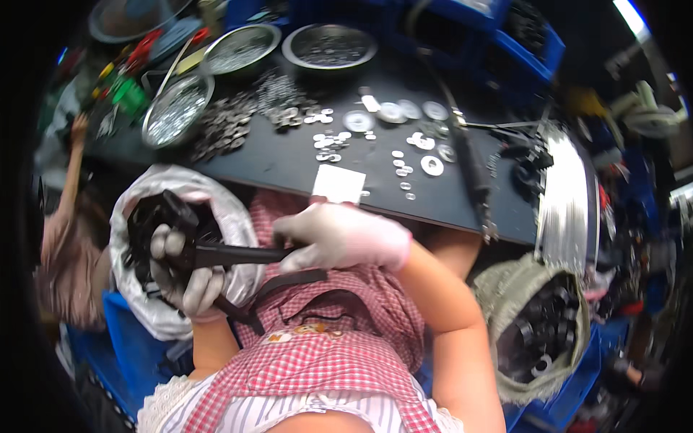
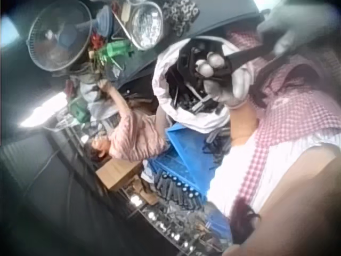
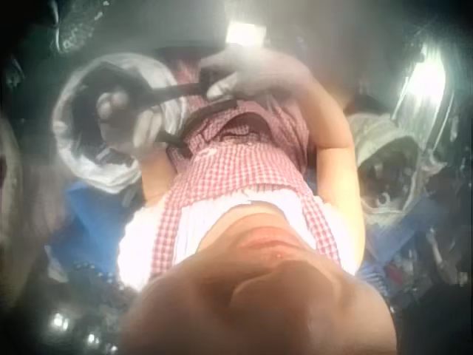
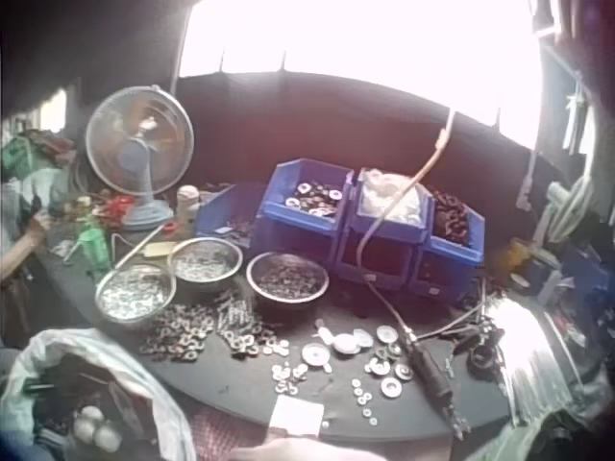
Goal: The person assembles mechanical hardware components including metal tubes, plastic caps, washers, metal plates, and mechanical housings. The assembly is performed using a pneumatic driver and pliers, with additional manual dexterity.
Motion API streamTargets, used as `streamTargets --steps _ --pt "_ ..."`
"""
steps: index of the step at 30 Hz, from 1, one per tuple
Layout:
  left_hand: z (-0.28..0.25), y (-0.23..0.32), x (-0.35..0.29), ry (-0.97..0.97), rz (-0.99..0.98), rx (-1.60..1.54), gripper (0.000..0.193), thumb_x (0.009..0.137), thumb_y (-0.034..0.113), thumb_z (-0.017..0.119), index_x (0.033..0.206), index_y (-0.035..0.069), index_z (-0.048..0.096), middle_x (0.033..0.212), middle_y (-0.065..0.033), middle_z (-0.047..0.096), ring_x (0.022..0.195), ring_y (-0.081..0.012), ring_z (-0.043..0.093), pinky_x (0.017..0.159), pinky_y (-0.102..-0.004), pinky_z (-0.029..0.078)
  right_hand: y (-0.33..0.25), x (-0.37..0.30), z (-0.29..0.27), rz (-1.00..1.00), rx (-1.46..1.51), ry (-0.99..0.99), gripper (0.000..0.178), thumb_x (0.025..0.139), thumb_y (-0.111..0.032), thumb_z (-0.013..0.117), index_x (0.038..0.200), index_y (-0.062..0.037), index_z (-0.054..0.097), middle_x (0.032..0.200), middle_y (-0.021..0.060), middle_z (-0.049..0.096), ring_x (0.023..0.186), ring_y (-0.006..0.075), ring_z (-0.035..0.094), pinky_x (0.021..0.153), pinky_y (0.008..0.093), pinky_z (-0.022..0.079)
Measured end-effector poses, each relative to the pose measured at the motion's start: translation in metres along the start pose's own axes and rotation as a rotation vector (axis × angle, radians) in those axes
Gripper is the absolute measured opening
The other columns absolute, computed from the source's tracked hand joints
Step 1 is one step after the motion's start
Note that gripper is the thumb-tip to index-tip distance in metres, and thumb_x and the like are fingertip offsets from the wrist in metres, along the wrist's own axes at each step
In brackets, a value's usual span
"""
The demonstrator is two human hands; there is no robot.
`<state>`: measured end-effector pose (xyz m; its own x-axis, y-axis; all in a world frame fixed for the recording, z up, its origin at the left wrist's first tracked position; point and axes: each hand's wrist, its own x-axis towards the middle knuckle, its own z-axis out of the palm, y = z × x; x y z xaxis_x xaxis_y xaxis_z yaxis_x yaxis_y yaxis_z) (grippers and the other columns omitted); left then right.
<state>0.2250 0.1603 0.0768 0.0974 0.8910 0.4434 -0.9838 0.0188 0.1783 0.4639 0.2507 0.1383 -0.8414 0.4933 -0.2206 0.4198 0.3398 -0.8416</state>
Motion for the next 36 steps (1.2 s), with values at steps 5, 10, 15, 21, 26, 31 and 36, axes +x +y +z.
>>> streamTargets --steps 5,10,15,21,26,31,36 --pt "0.015 0.045 -0.023 0.114 0.128 0.301 0.024 0.098 0.022 0.047 0.111 0.003 0.050 0.137 -0.0173 0.049 0.039 -0.0156 0.052 0.031 -0.0238 0.038 0.062 0.079 -0.087 0.149 -0.197 0.709 0.021 0.088 -0.014 0.060 0.104 -0.0016 0.065 0.094 0.0123 0.070 0.085 0.0163 0.066 0.079 0.0324 0.051" --pt "0.011 0.041 -0.041 0.248 0.114 0.375 0.031 0.099 0.025 0.047 0.120 0.004 0.051 0.133 -0.0243 0.047 0.040 -0.0172 0.053 0.029 -0.0207 0.039 0.126 0.121 -0.155 0.431 -0.752 0.539 0.029 0.086 -0.020 0.058 0.114 -0.0201 0.067 0.108 0.0126 0.067 0.100 0.0319 0.064 0.088 0.0414 0.050" --pt "0.021 0.027 -0.018 0.733 0.074 0.291 0.028 0.101 0.020 0.042 0.124 0.004 0.046 0.137 -0.0218 0.044 0.063 -0.0275 0.068 0.041 -0.0232 0.057 0.126 0.129 -0.125 0.478 -0.797 0.666 0.027 0.086 -0.026 0.062 0.111 -0.0221 0.068 0.106 0.0112 0.068 0.102 0.0304 0.063 0.091 0.0399 0.048" --pt "0.010 -0.014 0.040 0.487 -0.083 0.631 0.030 0.098 0.017 0.050 0.124 0.003 0.043 0.129 -0.0161 0.052 0.064 -0.0214 0.069 0.036 -0.0196 0.050 0.063 0.071 -0.095 0.277 -0.050 0.700 0.027 0.086 -0.026 0.067 0.099 -0.0020 0.068 0.078 0.0047 0.067 0.069 0.0120 0.059 0.067 0.0280 0.048" --pt "0.014 -0.080 0.077 0.319 -0.174 1.117 0.044 0.093 0.034 0.060 0.118 -0.001 0.050 0.081 -0.0047 0.060 0.047 -0.0042 0.050 0.040 -0.0172 0.035 0.005 -0.015 -0.007 -0.068 0.325 0.811 0.022 0.085 -0.018 0.070 0.091 0.0017 0.063 0.081 -0.0001 0.062 0.075 0.0054 0.054 0.070 0.0224 0.045" --pt "0.036 -0.120 0.077 0.165 -0.244 1.320 0.031 0.091 0.016 0.061 0.116 -0.002 0.054 0.092 -0.0115 0.060 0.070 -0.0153 0.062 0.062 -0.0260 0.050 0.014 -0.052 0.023 -0.154 0.480 1.121 0.020 0.087 -0.015 0.070 0.094 0.0020 0.062 0.082 0.0018 0.063 0.077 0.0060 0.055 0.071 0.0202 0.046" --pt "0.039 -0.138 0.075 0.077 -0.245 1.417 0.031 0.093 0.016 0.059 0.117 -0.003 0.053 0.080 -0.0025 0.059 0.056 -0.0026 0.048 0.050 -0.0188 0.038 0.028 -0.071 0.032 -0.240 0.668 1.176 0.021 0.086 -0.015 0.072 0.094 0.0023 0.062 0.084 0.0023 0.064 0.078 0.0061 0.056 0.072 0.0203 0.046"
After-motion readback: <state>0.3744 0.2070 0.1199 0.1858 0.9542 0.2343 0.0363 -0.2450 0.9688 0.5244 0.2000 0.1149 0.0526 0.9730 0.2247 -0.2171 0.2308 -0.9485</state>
